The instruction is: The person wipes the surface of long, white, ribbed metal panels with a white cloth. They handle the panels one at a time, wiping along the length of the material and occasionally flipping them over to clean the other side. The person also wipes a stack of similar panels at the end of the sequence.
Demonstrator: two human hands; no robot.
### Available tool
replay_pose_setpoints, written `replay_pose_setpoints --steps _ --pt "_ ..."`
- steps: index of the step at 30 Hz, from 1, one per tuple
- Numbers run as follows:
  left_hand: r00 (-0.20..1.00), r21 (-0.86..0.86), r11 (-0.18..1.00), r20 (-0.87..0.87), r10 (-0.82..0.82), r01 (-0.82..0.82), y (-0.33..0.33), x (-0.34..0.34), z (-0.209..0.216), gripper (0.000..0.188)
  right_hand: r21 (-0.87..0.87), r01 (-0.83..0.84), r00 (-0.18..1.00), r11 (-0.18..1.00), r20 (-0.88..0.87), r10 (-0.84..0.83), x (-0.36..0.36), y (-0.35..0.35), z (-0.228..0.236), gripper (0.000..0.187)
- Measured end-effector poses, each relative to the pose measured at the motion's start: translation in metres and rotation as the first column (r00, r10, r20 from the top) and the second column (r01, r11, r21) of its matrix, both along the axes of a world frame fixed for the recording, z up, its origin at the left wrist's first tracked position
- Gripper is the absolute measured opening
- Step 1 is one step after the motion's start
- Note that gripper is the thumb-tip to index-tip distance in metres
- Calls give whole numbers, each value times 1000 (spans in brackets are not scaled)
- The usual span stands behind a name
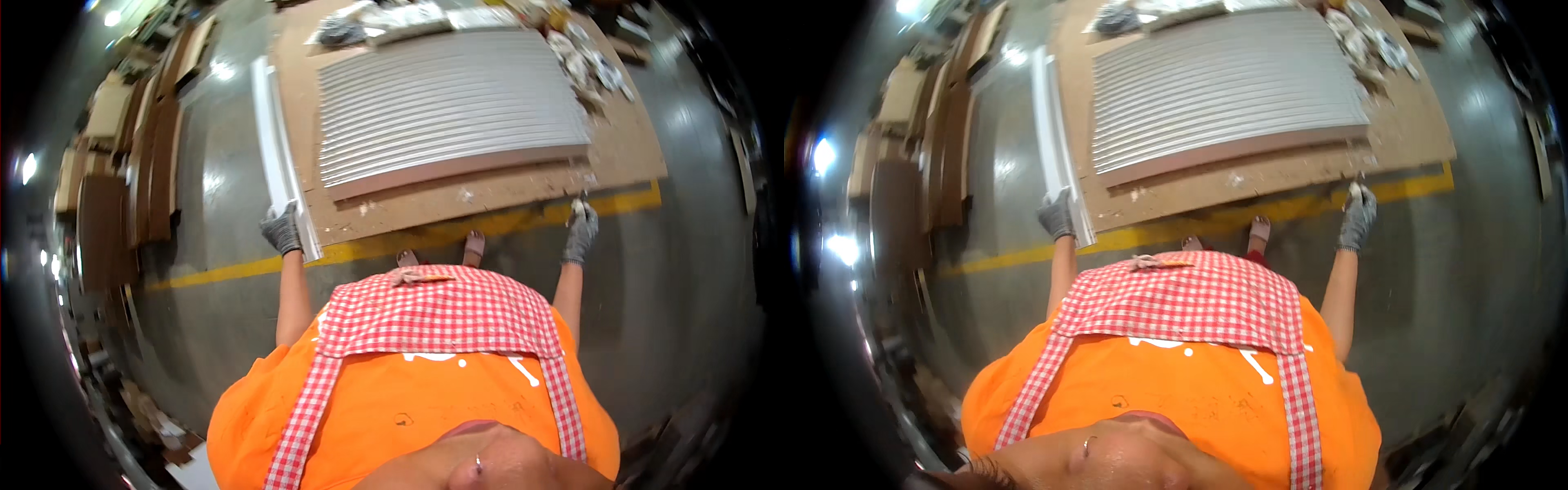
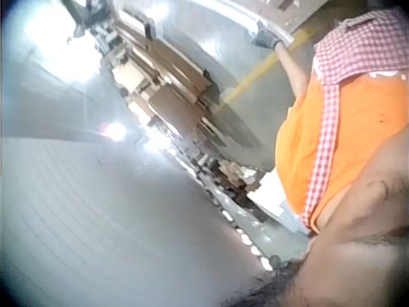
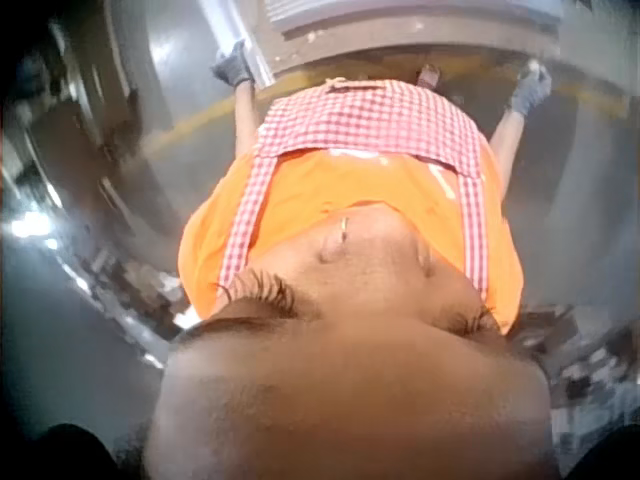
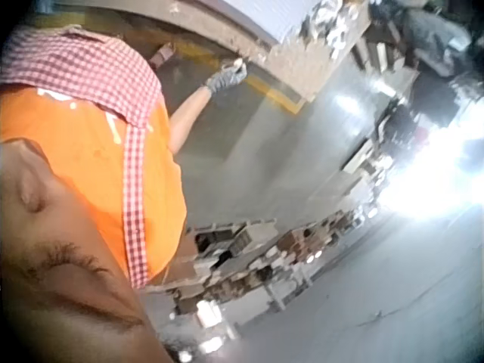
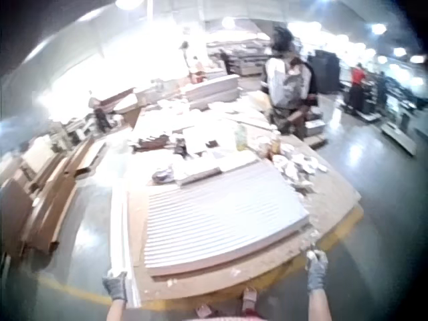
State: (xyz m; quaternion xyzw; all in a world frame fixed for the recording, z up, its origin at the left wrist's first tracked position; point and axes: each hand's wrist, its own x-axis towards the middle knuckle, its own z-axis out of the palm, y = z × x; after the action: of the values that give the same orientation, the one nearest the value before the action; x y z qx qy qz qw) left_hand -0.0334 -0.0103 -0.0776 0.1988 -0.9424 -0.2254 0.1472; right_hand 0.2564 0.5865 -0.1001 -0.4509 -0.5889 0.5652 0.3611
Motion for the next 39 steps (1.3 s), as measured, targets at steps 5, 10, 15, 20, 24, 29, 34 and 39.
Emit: replay_pose_setpoints --steps 5,10,15,20,24,29,34,39 --pt "973 167 971 -181 -142 173 52 4 48 68 1 148 989 989 3 -148 53 4 -15 15" --pt "932 41 939 -143 -333 342 125 -5 115 62 -104 259 964 960 -37 -264 83 -10 -17 14" --pt "791 148 782 -214 -573 606 199 -31 117 51 -186 351 934 918 -7 -358 97 -21 -34 11" --pt "598 3 604 -150 -788 797 298 -9 110 34 -267 445 875 855 -72 -478 119 -31 -67 11" --pt "533 35 533 -102 -840 846 350 6 65 55 -297 511 833 807 -62 -550 134 -27 -92 11" --pt "243 -141 255 -98 -965 957 377 23 30 45 -255 509 839 822 -66 -540 133 -26 -109 11" --pt "97 -38 101 -100 -990 994 376 59 2 60 -147 458 882 876 -44 -469 121 -15 -75 11" --pt "33 -48 36 -64 -997 998 375 93 -1 59 -175 235 964 956 -81 -252 114 8 -42 16"
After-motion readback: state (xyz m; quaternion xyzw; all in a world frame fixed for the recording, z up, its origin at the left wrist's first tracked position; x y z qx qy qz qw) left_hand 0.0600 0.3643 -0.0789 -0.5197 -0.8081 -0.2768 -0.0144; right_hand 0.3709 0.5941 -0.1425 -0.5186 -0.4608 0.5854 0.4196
